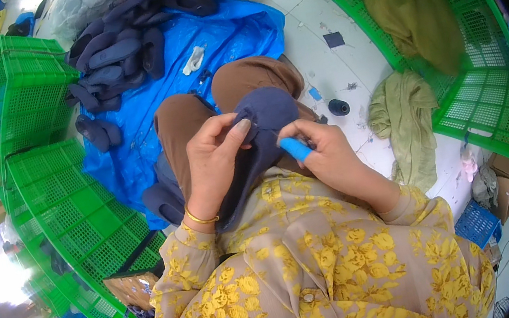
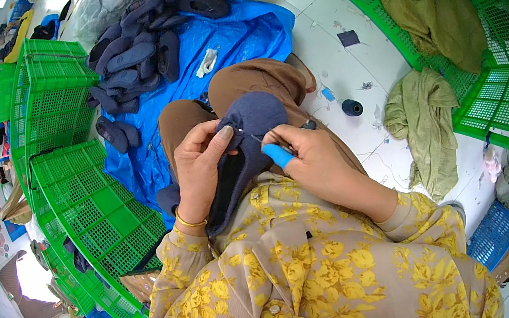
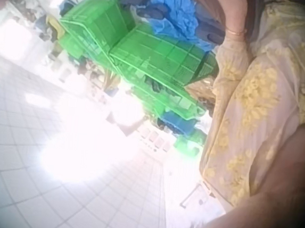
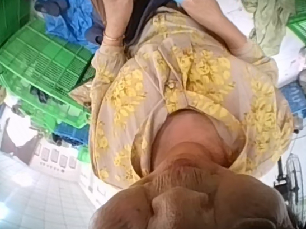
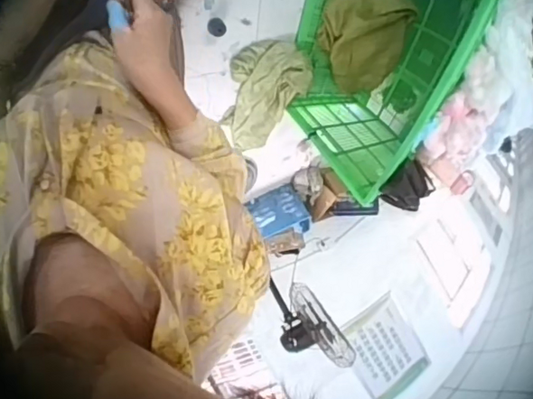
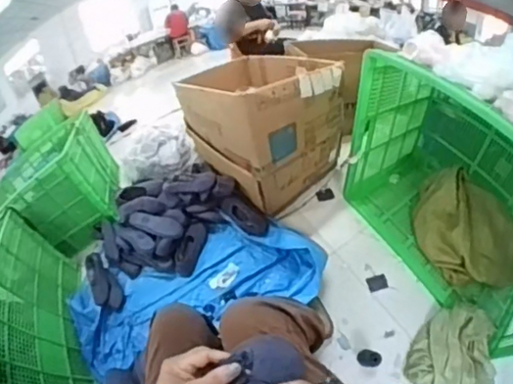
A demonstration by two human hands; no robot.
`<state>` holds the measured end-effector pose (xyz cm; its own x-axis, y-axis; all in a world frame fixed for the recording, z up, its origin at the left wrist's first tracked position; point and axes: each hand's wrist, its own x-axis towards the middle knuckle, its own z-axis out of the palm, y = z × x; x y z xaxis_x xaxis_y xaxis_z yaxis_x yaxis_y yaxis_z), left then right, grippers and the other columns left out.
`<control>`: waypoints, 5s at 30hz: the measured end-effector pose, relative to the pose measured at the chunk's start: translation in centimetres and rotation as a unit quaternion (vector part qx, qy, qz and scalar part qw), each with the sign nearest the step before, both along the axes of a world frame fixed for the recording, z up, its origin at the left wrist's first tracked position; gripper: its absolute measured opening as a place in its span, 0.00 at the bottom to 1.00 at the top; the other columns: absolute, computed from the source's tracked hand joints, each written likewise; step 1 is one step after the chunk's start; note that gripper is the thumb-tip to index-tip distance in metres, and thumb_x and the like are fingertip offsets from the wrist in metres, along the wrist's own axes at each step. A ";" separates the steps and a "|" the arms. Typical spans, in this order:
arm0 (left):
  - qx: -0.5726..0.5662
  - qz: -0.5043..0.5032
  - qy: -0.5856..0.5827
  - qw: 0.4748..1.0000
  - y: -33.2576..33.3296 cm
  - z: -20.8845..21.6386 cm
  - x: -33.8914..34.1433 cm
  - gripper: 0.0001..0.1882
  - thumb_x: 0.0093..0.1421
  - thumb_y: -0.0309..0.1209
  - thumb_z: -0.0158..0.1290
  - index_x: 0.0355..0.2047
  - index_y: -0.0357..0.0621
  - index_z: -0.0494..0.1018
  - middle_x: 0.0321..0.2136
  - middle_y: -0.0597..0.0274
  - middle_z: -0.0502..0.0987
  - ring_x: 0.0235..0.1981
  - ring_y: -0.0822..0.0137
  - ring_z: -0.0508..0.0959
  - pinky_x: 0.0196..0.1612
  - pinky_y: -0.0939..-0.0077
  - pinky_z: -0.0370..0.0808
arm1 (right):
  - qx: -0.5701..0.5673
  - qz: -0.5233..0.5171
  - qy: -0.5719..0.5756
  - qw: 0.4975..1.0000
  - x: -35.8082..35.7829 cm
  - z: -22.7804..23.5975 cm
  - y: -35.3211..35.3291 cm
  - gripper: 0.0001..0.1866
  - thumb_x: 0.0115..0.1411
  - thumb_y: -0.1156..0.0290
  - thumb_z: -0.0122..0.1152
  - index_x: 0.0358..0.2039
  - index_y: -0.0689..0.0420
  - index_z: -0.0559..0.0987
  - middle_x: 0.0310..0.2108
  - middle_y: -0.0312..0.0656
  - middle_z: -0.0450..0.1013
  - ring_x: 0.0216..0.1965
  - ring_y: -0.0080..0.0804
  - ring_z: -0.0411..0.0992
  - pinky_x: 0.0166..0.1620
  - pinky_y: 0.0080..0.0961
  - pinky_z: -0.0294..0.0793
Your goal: The person is sitting on the floor in a workshop, sewing a dark blue slipper using a blue-handled tool. They repeatedly insert the tool into the slipper's edge and pull a thread to stitch it. The person handles multiple slippers and green crates are visible nearby.
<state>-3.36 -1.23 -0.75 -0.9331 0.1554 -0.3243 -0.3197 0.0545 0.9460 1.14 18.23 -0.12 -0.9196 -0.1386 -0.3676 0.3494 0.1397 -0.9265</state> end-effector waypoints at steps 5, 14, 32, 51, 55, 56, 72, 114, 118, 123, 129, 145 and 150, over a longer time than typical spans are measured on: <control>-0.002 -0.004 0.008 1.000 -0.2 -0.5 0.1 0.09 0.62 0.27 0.56 0.41 0.35 0.76 0.31 0.68 0.77 0.29 0.78 0.74 0.33 0.84 0.73 | 0.025 0.010 0.039 0.999 -0.3 -0.7 -0.9 0.07 0.61 0.74 0.58 0.37 0.62 0.78 0.20 0.43 0.71 0.20 0.18 0.60 0.25 0.23 0.64; -0.006 -0.001 0.028 1.000 -0.2 -0.7 0.1 0.08 0.59 0.24 0.58 0.39 0.34 0.77 0.30 0.66 0.77 0.30 0.78 0.76 0.32 0.84 0.75 | 0.072 0.051 0.032 0.996 -1.2 0.5 -0.8 0.08 0.60 0.72 0.56 0.35 0.63 0.79 0.22 0.52 0.72 0.20 0.37 0.69 0.27 0.31 0.67; -0.025 -0.031 -0.011 0.999 -0.2 -0.7 -0.4 0.09 0.61 0.25 0.57 0.41 0.35 0.75 0.30 0.69 0.77 0.29 0.81 0.74 0.33 0.85 0.74 | 0.071 0.052 0.107 0.990 -0.9 -1.9 -0.7 0.12 0.54 0.80 0.53 0.39 0.56 0.78 0.29 0.50 0.75 0.29 0.49 0.74 0.32 0.34 0.70; 0.015 -0.010 -0.019 1.000 -0.3 -1.5 -0.5 0.08 0.59 0.23 0.58 0.38 0.37 0.75 0.28 0.71 0.75 0.28 0.82 0.73 0.31 0.87 0.73 | 0.096 0.084 0.112 0.985 -1.3 -1.4 -0.5 0.17 0.48 0.82 0.51 0.40 0.57 0.78 0.32 0.53 0.76 0.35 0.54 0.74 0.36 0.40 0.72; -0.006 -0.015 -0.019 1.000 -0.1 -1.2 -0.5 0.08 0.59 0.23 0.58 0.38 0.37 0.75 0.28 0.71 0.75 0.28 0.82 0.73 0.31 0.87 0.73 | 0.109 0.080 0.108 0.985 -1.3 -1.3 -0.7 0.17 0.49 0.82 0.51 0.40 0.56 0.77 0.31 0.53 0.75 0.34 0.54 0.74 0.35 0.41 0.71; -0.006 -0.017 -0.019 1.000 -0.1 -1.2 -0.5 0.08 0.59 0.23 0.58 0.38 0.37 0.75 0.28 0.71 0.75 0.28 0.82 0.73 0.31 0.87 0.73 | 0.113 0.078 0.112 0.984 -1.3 -1.5 -0.7 0.17 0.49 0.82 0.51 0.40 0.55 0.77 0.31 0.52 0.75 0.33 0.54 0.74 0.35 0.40 0.71; 0.080 -0.031 -0.090 0.992 -0.4 -1.5 -0.9 0.09 0.61 0.24 0.55 0.42 0.37 0.73 0.30 0.68 0.77 0.29 0.80 0.75 0.34 0.85 0.74 | 0.150 0.045 0.141 0.978 -0.7 -1.3 -1.3 0.21 0.47 0.85 0.52 0.41 0.49 0.75 0.30 0.47 0.74 0.32 0.50 0.75 0.33 0.38 0.72; -0.023 0.003 0.036 0.999 0.2 -3.4 0.6 0.07 0.58 0.25 0.57 0.37 0.37 0.74 0.29 0.70 0.76 0.30 0.80 0.72 0.34 0.84 0.71 | -0.215 -0.114 0.178 0.953 -4.8 3.5 -2.5 0.06 0.60 0.81 0.55 0.36 0.55 0.73 0.31 0.36 0.75 0.22 0.18 0.66 0.24 0.16 0.62; -0.117 -0.012 0.107 0.987 0.3 -3.6 0.5 0.09 0.60 0.31 0.56 0.36 0.36 0.74 0.27 0.62 0.75 0.29 0.69 0.74 0.35 0.75 0.71 | -0.255 -0.106 0.141 0.951 -3.7 5.0 -0.8 0.02 0.64 0.76 0.55 0.37 0.55 0.74 0.22 0.30 0.71 0.18 0.11 0.60 0.21 0.11 0.57; -0.205 -0.049 0.191 0.959 0.5 -2.6 0.5 0.11 0.62 0.33 0.53 0.34 0.35 0.72 0.27 0.52 0.72 0.30 0.58 0.75 0.36 0.67 0.71 | -0.286 -0.038 0.223 0.931 -1.5 10.3 2.7 0.01 0.60 0.76 0.61 0.33 0.57 0.77 0.25 0.27 0.70 0.23 0.10 0.61 0.25 0.11 0.57; -0.155 -0.014 0.085 0.984 0.8 -0.8 0.7 0.05 0.60 0.26 0.53 0.32 0.36 0.71 0.28 0.52 0.73 0.27 0.56 0.76 0.32 0.68 0.73 | -0.116 0.108 0.255 0.954 2.5 9.9 1.6 0.06 0.58 0.76 0.61 0.37 0.58 0.76 0.34 0.36 0.74 0.28 0.22 0.70 0.32 0.19 0.68; -0.243 -0.172 0.168 0.940 -0.2 0.7 0.3 0.08 0.57 0.30 0.57 0.28 0.36 0.76 0.26 0.60 0.78 0.27 0.72 0.76 0.32 0.77 0.73 | -0.094 0.428 0.291 0.851 3.2 9.8 -2.6 0.28 0.45 0.85 0.52 0.50 0.55 0.66 0.42 0.45 0.71 0.37 0.49 0.73 0.37 0.40 0.73; -0.185 -0.155 0.128 0.962 -1.4 1.1 0.6 0.06 0.56 0.27 0.56 0.31 0.37 0.76 0.27 0.58 0.78 0.28 0.69 0.77 0.34 0.75 0.73 | -0.042 0.217 0.229 0.948 2.2 7.2 -1.7 0.19 0.47 0.85 0.51 0.41 0.55 0.75 0.36 0.42 0.75 0.37 0.44 0.75 0.41 0.33 0.74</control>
